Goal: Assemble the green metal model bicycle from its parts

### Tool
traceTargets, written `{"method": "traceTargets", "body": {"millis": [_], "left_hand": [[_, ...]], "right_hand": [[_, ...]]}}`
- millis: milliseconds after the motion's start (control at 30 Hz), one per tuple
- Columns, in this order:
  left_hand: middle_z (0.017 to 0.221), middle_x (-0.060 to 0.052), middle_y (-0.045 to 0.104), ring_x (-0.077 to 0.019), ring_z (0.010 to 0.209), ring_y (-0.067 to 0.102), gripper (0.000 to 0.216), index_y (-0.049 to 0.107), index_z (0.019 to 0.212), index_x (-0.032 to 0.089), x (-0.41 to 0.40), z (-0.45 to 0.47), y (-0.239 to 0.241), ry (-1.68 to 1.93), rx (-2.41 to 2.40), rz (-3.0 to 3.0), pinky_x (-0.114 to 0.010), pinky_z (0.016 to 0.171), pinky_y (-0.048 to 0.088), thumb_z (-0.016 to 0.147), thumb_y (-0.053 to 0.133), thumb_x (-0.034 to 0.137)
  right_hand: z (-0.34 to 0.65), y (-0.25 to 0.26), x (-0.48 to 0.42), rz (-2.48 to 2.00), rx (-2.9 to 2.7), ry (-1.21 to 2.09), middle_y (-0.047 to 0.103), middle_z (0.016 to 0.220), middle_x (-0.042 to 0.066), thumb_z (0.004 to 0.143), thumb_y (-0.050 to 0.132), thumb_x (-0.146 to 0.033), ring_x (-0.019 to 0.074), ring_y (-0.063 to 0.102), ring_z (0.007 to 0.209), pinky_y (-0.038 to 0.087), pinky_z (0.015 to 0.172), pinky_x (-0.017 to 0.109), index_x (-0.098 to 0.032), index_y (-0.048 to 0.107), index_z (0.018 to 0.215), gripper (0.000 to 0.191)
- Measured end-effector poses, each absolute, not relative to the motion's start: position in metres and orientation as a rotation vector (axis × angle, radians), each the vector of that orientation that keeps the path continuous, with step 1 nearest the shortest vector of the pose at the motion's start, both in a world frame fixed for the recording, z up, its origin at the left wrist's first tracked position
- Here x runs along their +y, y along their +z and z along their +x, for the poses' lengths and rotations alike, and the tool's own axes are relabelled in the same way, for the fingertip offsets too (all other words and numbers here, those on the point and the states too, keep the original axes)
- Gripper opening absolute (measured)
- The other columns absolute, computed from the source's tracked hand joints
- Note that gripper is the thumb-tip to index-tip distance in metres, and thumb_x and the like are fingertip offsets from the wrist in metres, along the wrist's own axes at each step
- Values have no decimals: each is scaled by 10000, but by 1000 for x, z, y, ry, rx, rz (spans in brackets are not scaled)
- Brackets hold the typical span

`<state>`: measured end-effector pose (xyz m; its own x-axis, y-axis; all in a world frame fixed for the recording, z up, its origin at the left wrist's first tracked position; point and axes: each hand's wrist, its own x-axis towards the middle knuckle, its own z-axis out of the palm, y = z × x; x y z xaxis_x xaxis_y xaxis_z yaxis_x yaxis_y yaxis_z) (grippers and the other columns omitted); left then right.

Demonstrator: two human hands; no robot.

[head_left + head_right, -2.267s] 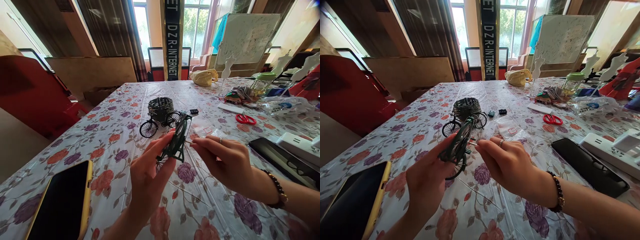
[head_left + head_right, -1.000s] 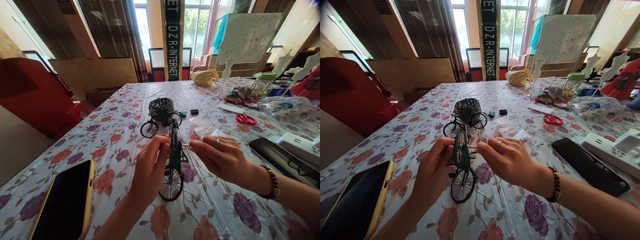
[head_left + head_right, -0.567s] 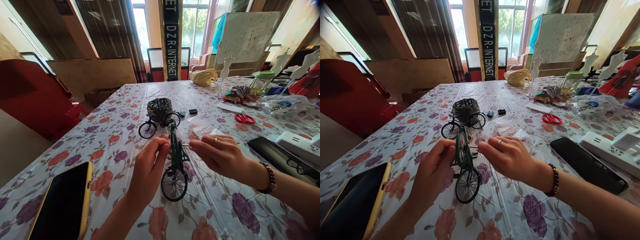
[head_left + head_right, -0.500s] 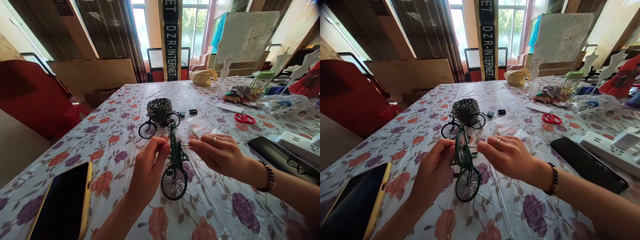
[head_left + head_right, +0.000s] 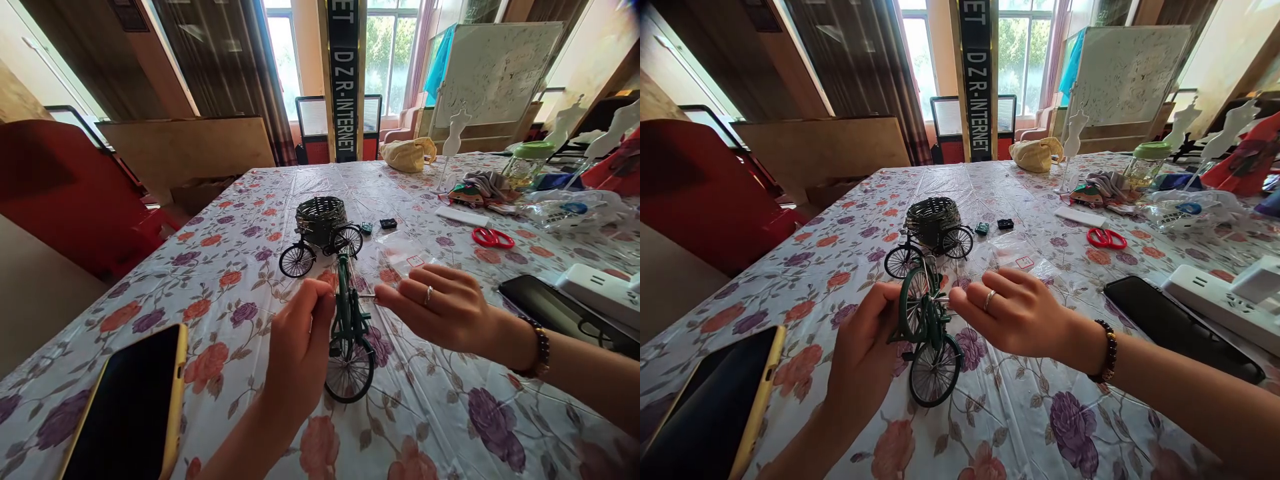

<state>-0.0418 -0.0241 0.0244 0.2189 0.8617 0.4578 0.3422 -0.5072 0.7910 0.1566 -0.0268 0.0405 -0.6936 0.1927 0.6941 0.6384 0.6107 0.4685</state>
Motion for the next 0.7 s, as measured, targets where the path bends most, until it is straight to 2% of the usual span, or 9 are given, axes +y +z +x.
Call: {"method": "traceTargets", "body": {"millis": [133, 333, 467, 567, 700], "left_hand": [[689, 17, 477, -97, 599, 432, 130, 448, 748, 188, -29, -39, 23, 1371, 1108, 2070, -225, 561, 354, 854, 379, 157], [657, 20, 483, -95, 600, 451, 128, 459, 744, 187, -36, -34, 24, 1450, 1094, 2165, -210, 565, 376, 797, 428, 75], [610, 42, 461, -87, 519, 403, 133, 458, 759, 196, -30, -38, 22, 1430, 1192, 2004, -209, 504, 338, 760, 438, 65], [639, 40, 485, -93, 540, 423, 135, 451, 779, 202, -26, -41, 20, 1420, 1180, 1924, -209, 511, 341, 755, 430, 72], [736, 19, 528, -107, 623, 472, 144, 455, 812, 207, -26, -41, 20, 1384, 1131, 1888, -215, 560, 372, 762, 418, 77]], "right_hand": [[152, 43, -29, -686, -2248, -880, 535, 581, -26, 762, 568, -137, 86, 417, 510, 343, 486, 243, -113, 564, 879, 120], [151, 45, -23, -733, -2313, -360, 618, 734, 24, 825, 461, -161, 86, 512, 577, 376, 524, 220, -139, 553, 864, 102], [148, 43, -20, -853, -2286, -210, 590, 674, 10, 827, 481, -199, 77, 470, 542, 341, 507, 219, -150, 566, 836, 98], [147, 44, -21, -954, -2247, -64, 558, 622, -12, 837, 473, -213, 64, 442, 523, 338, 505, 203, -153, 569, 822, 114], [151, 46, -26, -968, -2207, -140, 603, 727, -2, 826, 495, -198, 57, 495, 572, 362, 527, 187, -171, 574, 872, 95]]}}
